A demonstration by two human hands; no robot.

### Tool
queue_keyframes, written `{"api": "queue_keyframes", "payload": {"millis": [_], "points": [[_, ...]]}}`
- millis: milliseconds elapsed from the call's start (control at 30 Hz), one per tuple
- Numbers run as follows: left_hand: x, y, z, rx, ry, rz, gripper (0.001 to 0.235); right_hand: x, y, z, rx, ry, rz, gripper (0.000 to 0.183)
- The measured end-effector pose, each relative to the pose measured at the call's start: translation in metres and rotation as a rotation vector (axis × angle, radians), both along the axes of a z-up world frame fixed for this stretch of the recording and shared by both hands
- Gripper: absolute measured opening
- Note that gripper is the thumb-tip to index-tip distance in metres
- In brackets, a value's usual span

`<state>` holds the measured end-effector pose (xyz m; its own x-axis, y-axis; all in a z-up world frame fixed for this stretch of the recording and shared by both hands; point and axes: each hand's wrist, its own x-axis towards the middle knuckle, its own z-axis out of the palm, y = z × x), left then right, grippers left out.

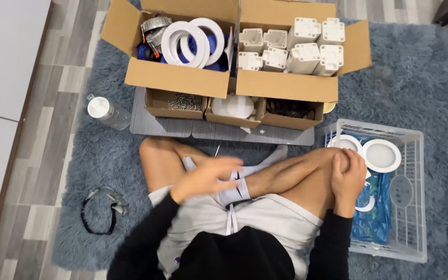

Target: Assembling recessed light fixtures by joining rings, diffusers, and light bodies.

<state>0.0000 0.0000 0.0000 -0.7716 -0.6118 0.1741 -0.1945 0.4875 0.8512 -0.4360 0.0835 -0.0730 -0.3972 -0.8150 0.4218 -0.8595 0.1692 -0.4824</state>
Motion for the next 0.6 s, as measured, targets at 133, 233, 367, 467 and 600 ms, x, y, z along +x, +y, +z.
{"api": "queue_keyframes", "payload": {"millis": [133, 233, 367, 467, 600], "points": [[0.028, -0.081, 0.047, -0.147, 0.157, 0.246, 0.033, 0.009, -0.013, 0.006, -0.067, 0.025, 0.074, 0.022], [0.057, -0.155, 0.056, -0.391, 0.124, 0.409, 0.03, 0.032, -0.032, 0.042, -0.172, -0.03, 0.216, 0.012], [0.063, -0.212, 0.088, -0.726, -0.097, 0.627, 0.036, 0.069, -0.058, 0.121, -0.133, -0.133, 0.511, 0.022], [0.073, -0.26, 0.044, -0.779, -0.194, 0.694, 0.053, 0.1, -0.08, 0.153, -0.054, -0.203, 0.654, 0.024], [0.074, -0.284, 0.024, -0.752, -0.294, 0.7, 0.063, 0.142, -0.117, 0.17, 0.013, -0.188, 0.86, 0.036]]}}
